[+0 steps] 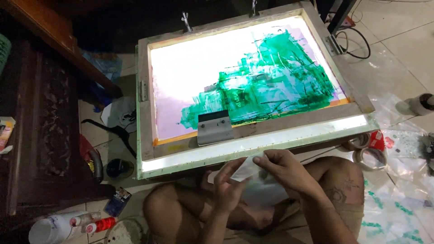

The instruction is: The person uses a manual screen printing setup to apply green ink onto small plastic bags.

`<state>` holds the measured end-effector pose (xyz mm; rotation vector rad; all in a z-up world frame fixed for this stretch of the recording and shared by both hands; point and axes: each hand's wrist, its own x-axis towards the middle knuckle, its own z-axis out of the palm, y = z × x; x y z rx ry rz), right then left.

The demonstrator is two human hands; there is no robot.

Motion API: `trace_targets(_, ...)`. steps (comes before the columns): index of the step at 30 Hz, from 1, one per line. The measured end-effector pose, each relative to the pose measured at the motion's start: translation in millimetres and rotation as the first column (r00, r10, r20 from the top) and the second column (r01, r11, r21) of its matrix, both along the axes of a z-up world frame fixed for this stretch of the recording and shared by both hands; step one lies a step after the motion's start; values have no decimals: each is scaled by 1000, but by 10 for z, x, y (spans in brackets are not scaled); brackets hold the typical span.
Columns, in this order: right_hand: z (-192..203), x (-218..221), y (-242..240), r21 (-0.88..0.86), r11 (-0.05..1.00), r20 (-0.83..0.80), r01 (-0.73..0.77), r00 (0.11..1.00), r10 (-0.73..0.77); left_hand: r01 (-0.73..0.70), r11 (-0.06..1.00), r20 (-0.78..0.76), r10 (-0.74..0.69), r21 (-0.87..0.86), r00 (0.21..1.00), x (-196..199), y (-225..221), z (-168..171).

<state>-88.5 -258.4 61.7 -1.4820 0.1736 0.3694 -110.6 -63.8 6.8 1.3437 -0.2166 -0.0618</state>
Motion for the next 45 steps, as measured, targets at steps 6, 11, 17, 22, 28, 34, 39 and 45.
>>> trace_targets(6, -109, 77, -3, -224, 973, -14, -55, 998, 53, -224, 971, -209, 202, -87, 957, 78, -8, -52)
trace_targets(11, -421, -67, -37, -85, 987, -31, -136, 991, 134, -419, 826, -511, 191, -379, 838, 131, -34, -142)
trace_targets(17, -887, -228, -219, -149, 978, 71, -147, 985, 159, -573, 708, -554, 304, -413, 775, 103, -7, -235)
trace_targets(22, -879, -179, -348, -17, 973, -33, 230, 973, -230, -535, 772, -488, 340, -343, 804, 87, 47, -183)
trace_targets(28, -950, -118, -191, 138, 829, 44, 542, 833, -551, -582, 781, -598, 360, -227, 716, 17, 26, -62)
trace_targets(34, -813, -130, -84, 65, 843, 30, 534, 843, -536, -594, 792, -577, 424, -137, 698, 27, 86, -295)
trace_targets(39, -811, -116, -85, 74, 842, 36, 535, 842, -538, -614, 773, -598, 421, -157, 682, 69, 122, -315)
trace_targets(45, -637, -29, -157, -67, 830, 88, 554, 832, -548, -645, 758, -585, 478, -102, 655, 110, 159, -402)
